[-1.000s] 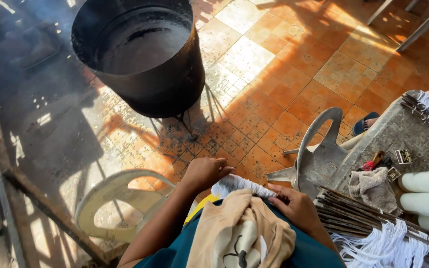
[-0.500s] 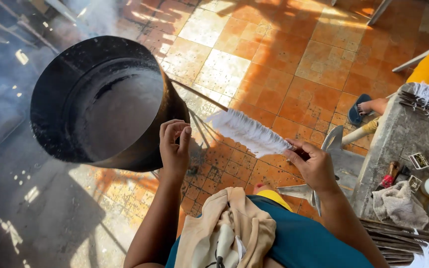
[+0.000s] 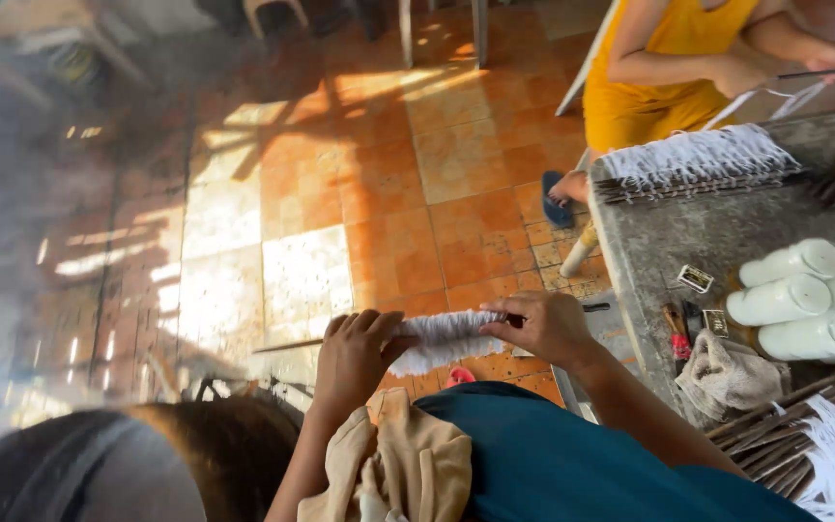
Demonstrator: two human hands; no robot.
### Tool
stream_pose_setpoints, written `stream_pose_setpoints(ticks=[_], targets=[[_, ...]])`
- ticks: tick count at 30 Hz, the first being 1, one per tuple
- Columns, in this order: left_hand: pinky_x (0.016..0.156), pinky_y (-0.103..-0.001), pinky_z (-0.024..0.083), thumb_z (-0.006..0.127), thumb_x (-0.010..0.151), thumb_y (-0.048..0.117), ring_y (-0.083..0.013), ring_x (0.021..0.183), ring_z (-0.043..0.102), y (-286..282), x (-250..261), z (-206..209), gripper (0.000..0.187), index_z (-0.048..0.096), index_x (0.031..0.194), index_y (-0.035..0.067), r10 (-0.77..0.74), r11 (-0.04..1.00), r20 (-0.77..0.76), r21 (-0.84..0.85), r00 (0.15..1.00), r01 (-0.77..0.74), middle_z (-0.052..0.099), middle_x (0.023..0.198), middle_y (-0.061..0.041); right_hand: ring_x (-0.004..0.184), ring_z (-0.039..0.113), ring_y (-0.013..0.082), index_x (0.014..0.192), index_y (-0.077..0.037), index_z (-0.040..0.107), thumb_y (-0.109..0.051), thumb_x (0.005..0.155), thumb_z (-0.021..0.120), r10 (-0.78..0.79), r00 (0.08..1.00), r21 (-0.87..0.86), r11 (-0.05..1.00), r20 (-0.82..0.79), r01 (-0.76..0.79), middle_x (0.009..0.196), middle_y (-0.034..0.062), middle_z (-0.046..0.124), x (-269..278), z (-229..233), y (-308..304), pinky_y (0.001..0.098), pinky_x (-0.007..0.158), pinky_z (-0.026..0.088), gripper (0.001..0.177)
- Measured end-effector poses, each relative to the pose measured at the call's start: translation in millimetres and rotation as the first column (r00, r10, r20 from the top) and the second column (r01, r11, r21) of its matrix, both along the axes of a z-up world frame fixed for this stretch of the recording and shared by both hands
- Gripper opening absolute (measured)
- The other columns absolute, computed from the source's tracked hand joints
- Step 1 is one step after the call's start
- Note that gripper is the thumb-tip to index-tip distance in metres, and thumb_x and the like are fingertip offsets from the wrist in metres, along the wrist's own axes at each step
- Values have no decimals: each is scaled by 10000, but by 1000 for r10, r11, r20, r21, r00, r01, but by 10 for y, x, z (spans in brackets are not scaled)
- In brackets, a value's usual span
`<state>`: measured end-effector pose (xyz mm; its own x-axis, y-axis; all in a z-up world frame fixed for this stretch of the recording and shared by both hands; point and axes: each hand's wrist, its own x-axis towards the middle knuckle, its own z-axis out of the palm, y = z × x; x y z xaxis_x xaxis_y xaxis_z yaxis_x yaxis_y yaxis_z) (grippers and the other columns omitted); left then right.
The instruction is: Tying bundles of cotton wicks onto thin wooden sticks for candle making
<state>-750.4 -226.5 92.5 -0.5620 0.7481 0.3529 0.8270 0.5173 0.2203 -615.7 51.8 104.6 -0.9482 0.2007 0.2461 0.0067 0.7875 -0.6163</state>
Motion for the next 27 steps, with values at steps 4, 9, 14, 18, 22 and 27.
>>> stream_pose_setpoints(ticks=[4, 9, 14, 18, 22, 27], targets=[[698, -401, 545, 775, 884, 394, -234, 792, 685, 322, -449, 108, 253, 700, 1009, 188, -126, 992, 190, 23, 974, 124, 675, 794, 2, 691, 738, 216, 1108, -259, 801, -519, 871, 749, -49, 999, 90, 995, 24, 47, 890, 23, 776, -208, -241, 216, 344, 549, 541, 355], [663, -382, 527, 811, 831, 324, -216, 834, 627, 851, -1132, 137, 216, 731, 971, 179, -259, 961, 375, 11, 890, 276, 700, 840, 25, 702, 746, 112, 1143, -307, 786, -528, 924, 666, -232, 973, 180, 957, -2, 229, 1005, -73, 803, -316, -364, 358, 269, 441, 460, 334], [788, -413, 551, 848, 765, 276, -205, 865, 646, 1722, -1883, 116, 282, 743, 1010, 185, -569, 793, 343, -12, 747, 609, 674, 938, 31, 678, 734, 140, 1291, -366, 709, -663, 905, 602, -510, 843, 130, 860, 169, 494, 1049, -75, 792, -395, -554, 337, 308, 409, 442, 499], [760, -384, 497, 784, 826, 483, -203, 814, 607, 2668, -2234, -65, 344, 737, 1042, 219, -838, 508, 226, -6, 496, 861, 621, 898, 33, 726, 741, 143, 1262, -316, 734, -579, 915, 658, -758, 636, 75, 650, 145, 756, 971, -94, 795, -434, -372, 214, 332, 463, 506, 442], [817, -398, 512, 738, 864, 546, -198, 982, 594, 3512, -2048, 27, 466, 701, 1197, 222, -821, 179, 484, -284, 303, 942, 598, 1000, 28, 627, 730, 144, 1174, -284, 768, -437, 864, 792, -929, 357, -10, 358, 96, 934, 872, -55, 799, -435, -324, 17, 354, 446, 504, 346], [694, -415, 556, 711, 860, 647, -247, 1027, 600, 4284, -1519, -193, 558, 673, 1223, 226, -894, -222, 436, -230, -104, 947, 599, 1094, -23, 586, 706, 177, 1172, -373, 769, -526, 841, 778, -982, -34, 29, -29, 186, 999, 720, -86, 768, -326, -492, -219, 385, 454, 469, 364]])
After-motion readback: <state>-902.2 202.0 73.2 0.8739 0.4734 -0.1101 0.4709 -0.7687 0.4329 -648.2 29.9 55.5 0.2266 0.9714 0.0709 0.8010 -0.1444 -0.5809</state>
